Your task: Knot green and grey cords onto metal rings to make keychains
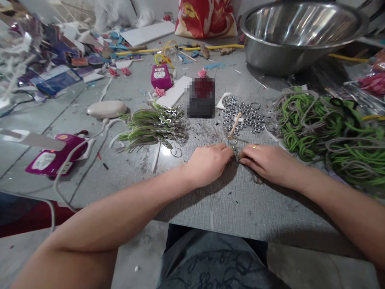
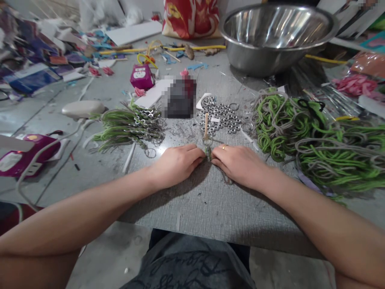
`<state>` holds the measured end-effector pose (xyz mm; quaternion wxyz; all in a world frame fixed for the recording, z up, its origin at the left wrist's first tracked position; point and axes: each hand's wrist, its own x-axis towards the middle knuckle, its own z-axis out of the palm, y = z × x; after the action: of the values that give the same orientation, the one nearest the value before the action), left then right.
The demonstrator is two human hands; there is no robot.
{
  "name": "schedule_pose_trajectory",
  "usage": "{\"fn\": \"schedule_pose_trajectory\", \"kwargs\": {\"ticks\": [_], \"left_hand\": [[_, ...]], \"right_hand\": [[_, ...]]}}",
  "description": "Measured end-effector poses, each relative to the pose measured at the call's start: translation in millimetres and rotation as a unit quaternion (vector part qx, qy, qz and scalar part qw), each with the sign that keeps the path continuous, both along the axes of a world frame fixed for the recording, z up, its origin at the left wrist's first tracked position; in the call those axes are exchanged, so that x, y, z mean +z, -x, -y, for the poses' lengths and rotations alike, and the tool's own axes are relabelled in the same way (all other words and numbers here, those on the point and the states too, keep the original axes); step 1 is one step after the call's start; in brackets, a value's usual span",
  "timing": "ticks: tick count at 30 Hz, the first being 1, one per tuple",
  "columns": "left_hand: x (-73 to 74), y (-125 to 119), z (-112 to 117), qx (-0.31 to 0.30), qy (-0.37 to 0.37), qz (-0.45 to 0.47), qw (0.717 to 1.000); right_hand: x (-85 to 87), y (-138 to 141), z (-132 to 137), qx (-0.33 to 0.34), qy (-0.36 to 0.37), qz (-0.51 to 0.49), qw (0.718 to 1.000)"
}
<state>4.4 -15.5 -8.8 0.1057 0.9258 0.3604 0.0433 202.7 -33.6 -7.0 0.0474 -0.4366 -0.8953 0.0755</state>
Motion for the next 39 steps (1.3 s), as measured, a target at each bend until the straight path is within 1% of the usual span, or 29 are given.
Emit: {"fn": "schedule_pose_trajectory", "kwargs": {"ticks": [4, 9, 12, 16, 22, 25, 29, 32, 35, 39], "left_hand": [[2.6, 3.1, -0.8, -0.037, 0.0, -0.039, 0.999], [8.1, 5.0, -0.1, -0.053, -0.004, -0.083, 0.995], [9.1, 5.3, 0.4, -0.054, -0.004, -0.092, 0.994], [8.5, 4.7, 1.1, -0.04, -0.002, -0.088, 0.995], [8.2, -0.7, 4.7, 0.016, -0.003, -0.089, 0.996], [7.5, -3.9, 6.4, 0.036, 0.0, -0.09, 0.995], [7.7, -5.6, 6.4, 0.047, 0.006, -0.09, 0.995], [13.1, -5.1, 4.6, 0.039, 0.034, -0.095, 0.994], [20.9, -3.8, 2.3, 0.026, 0.062, -0.111, 0.992], [26.9, -1.9, 0.0, -0.006, 0.077, -0.128, 0.989]], "right_hand": [[0.2, -2.0, -2.1, 0.013, 0.015, -0.003, 1.0], [1.8, -3.4, -1.9, -0.005, 0.05, -0.008, 0.999], [2.9, -4.1, -1.6, -0.02, 0.078, -0.002, 0.997], [4.7, -3.7, -1.0, -0.034, 0.097, 0.014, 0.995], [10.0, 2.2, 1.6, -0.066, 0.091, 0.03, 0.993], [12.5, 4.9, 2.2, -0.077, 0.101, 0.034, 0.991], [13.0, 6.0, 2.5, -0.086, 0.109, 0.052, 0.989], [12.9, 6.1, 2.6, -0.078, 0.115, 0.056, 0.989], [14.3, 6.8, 2.7, -0.053, 0.134, 0.064, 0.987], [17.4, 7.6, 2.7, -0.028, 0.152, 0.069, 0.985]]}}
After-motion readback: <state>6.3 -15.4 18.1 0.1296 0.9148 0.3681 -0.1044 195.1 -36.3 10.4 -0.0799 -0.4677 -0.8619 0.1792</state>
